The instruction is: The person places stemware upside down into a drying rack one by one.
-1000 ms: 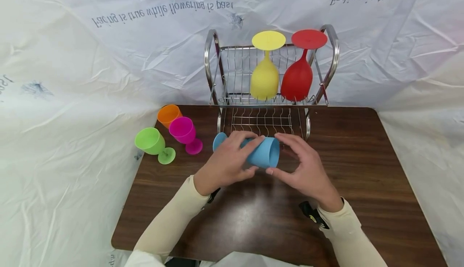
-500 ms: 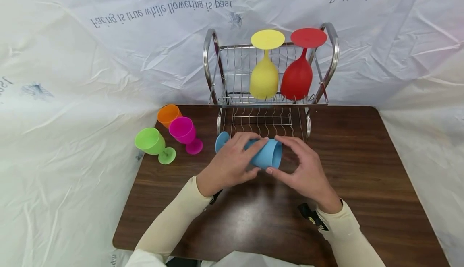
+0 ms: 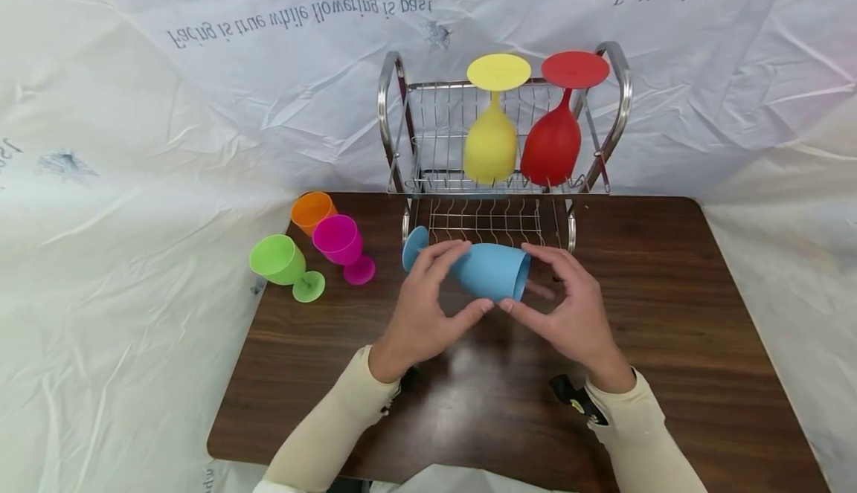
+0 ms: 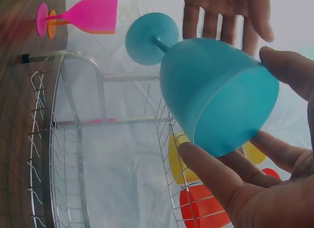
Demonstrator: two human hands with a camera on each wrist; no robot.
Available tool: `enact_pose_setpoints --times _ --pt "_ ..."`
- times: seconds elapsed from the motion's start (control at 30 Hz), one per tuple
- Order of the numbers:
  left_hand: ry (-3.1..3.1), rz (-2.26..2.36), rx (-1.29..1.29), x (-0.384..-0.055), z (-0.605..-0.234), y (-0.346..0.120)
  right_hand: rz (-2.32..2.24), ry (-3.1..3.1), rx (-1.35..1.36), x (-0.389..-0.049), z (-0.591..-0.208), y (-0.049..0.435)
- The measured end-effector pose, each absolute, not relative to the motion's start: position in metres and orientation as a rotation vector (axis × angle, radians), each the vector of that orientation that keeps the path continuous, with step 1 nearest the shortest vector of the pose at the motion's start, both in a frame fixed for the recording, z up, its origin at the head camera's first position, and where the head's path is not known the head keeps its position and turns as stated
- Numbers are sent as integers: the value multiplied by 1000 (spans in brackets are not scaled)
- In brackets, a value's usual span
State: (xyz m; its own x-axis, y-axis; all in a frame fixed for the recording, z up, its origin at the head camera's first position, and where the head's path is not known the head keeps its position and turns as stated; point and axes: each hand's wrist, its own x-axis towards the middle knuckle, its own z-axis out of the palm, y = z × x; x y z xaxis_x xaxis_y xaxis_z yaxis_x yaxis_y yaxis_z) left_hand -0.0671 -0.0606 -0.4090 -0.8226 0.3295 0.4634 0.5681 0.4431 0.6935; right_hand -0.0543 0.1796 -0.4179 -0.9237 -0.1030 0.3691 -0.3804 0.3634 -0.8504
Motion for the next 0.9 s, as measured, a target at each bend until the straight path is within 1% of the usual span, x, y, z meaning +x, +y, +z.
enact_pose_setpoints --times 0.13,0.27,0.4,0.47,0.6,0.9 --pt "-2182 -1726 -507 -54 -418 -55 1762 -2293 372 -56 -419 179" --pt "-2005 -2047 -328 -44 -424 -51 1950 -2184 295 -57 -420 175" --pt "-1842 -2379 -139 -43 -428 -48 2137 -2030 276 -57 -422 166" --pt "-1722 -2534 -84 -46 -428 -47 2211 -1951 300 -56 -422 163" --pt "-1510 -2739 -107 -52 -432 -48 2296 -1868 353 -53 -422 156" --pt "-1299 -2891 -284 -60 -436 -51 2392 -1817 363 -48 -423 147"
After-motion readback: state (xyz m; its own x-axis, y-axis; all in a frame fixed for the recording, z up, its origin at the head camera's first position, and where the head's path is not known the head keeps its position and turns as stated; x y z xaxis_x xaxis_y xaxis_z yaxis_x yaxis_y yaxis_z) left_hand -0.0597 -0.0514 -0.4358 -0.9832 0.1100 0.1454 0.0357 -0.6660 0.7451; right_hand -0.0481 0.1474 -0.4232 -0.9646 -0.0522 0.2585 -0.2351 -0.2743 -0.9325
